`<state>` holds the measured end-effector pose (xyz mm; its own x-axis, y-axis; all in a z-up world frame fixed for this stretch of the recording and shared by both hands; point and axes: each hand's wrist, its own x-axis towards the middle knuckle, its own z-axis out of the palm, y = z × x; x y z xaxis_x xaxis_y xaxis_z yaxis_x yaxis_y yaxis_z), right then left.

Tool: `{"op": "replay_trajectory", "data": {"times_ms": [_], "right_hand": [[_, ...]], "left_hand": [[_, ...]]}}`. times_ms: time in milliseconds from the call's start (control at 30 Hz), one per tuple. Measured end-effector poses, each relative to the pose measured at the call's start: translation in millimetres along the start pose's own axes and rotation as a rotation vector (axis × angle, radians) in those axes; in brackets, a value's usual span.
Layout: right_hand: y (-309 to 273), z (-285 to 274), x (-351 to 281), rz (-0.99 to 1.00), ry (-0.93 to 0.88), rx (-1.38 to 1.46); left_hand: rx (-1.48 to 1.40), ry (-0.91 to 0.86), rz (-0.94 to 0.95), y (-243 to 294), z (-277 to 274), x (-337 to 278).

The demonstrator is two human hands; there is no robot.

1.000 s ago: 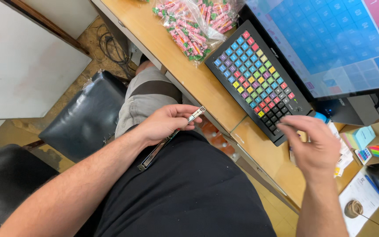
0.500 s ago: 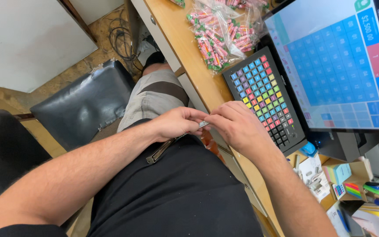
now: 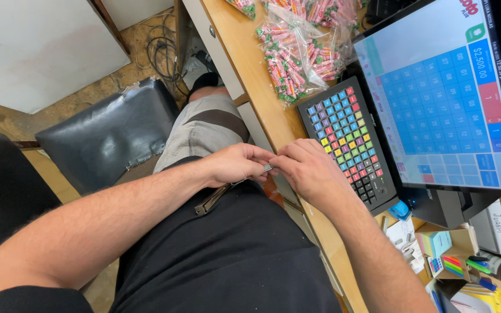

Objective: The person manipulates a blue stapler by hand, opening the casing and adjusting internal metal components before reaching into a cabinet to retrieve a box of staples.

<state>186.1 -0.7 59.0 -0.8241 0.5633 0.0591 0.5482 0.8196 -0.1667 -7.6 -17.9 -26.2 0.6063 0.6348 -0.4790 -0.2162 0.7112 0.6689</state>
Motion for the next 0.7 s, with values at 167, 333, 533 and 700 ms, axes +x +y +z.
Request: {"op": "replay_trajectory", "data": {"times_ms": [167,333,533,700], "right_hand": [[2.3,3.4,1.2,-0.015,-0.007,-0.043],[1.1,2.4,2.3,-0.023,-0.02,-0.067],[-3.2,-8.3,5.2,-0.022,0.029,-0.097],[-9.5,-15.4,1.7,-0.054,0.122,-0.145]], "left_hand": [[0.002,0.009,0.0,1.2,-0.4,1.0],[0.01,0.012,-0.008,6.1,0.0,-2.0],[-0.011,0.005,-0.007,10.1,0.0,-5.0],[0.003,-0.003,-0.011,6.2,-8.3,-3.6]]}}
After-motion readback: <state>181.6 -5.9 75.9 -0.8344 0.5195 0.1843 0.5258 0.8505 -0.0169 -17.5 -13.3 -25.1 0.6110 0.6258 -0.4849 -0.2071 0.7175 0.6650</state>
